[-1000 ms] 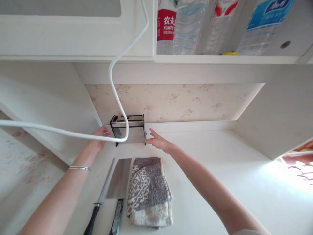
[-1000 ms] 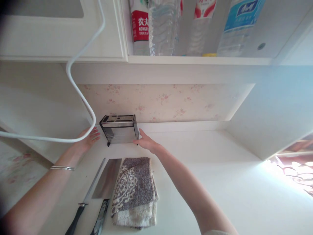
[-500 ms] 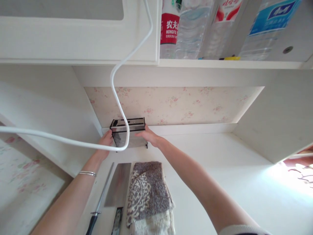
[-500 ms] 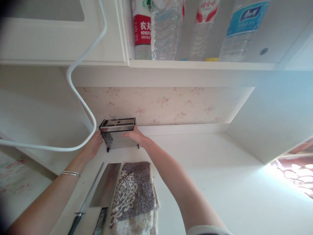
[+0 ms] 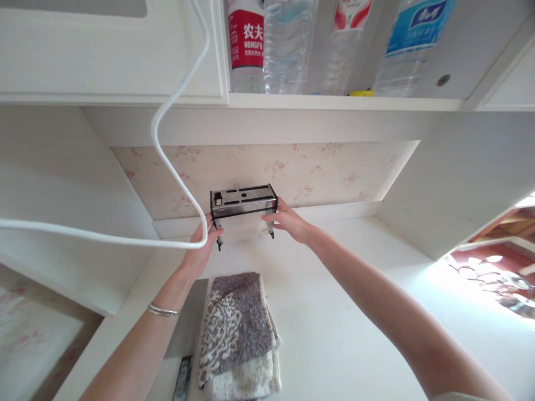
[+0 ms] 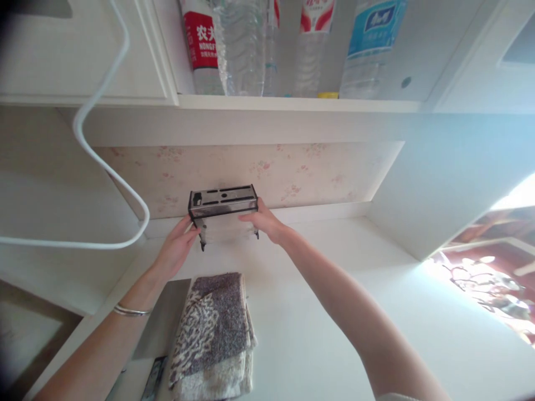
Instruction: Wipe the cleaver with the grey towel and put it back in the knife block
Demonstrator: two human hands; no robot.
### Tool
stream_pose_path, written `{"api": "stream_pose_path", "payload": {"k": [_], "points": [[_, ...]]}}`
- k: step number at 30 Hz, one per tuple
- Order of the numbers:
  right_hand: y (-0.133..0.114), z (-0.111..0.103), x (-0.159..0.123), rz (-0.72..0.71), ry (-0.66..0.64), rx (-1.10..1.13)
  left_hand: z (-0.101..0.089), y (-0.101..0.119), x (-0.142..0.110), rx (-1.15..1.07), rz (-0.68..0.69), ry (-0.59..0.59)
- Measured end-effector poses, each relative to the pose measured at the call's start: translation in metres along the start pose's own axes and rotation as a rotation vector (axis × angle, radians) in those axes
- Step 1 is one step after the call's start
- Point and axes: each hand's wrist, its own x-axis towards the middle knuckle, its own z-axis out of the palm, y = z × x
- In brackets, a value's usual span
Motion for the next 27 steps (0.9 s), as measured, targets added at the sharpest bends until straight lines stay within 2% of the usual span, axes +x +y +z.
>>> {"api": "stream_pose_path", "payload": {"k": [3, 6, 11, 15, 21, 25, 27], "points": [[0.008, -0.026, -0.015, 0.07, 0.048, 0.004, 0.026, -0.012, -0.001, -0.032, -0.04, -0.086], [0.016, -0.046, -0.027, 0.125, 0.051, -0.002, 0.045, -0.03, -0.003, -0.04, -0.06, -0.111], [0.028, -0.068, -0.035, 0.151, 0.048, 0.0, 0.062, -0.058, -0.004, -0.072, -0.091, -0.142], [0.035, -0.078, -0.03, 0.156, 0.081, 0.015, 0.07, -0.069, 0.0, -0.072, -0.107, -0.187], [0.046, -0.081, -0.017, 0.134, 0.106, 0.032, 0.075, -0.07, 0.015, -0.043, -0.139, -0.222], [0.051, -0.078, -0.014, 0.123, 0.12, -0.001, 0.071, -0.058, 0.023, 0.012, -0.194, -0.268], [0.054, -0.078, -0.013, 0.119, 0.145, -0.048, 0.066, -0.049, 0.025, 0.062, -0.232, -0.256]]}}
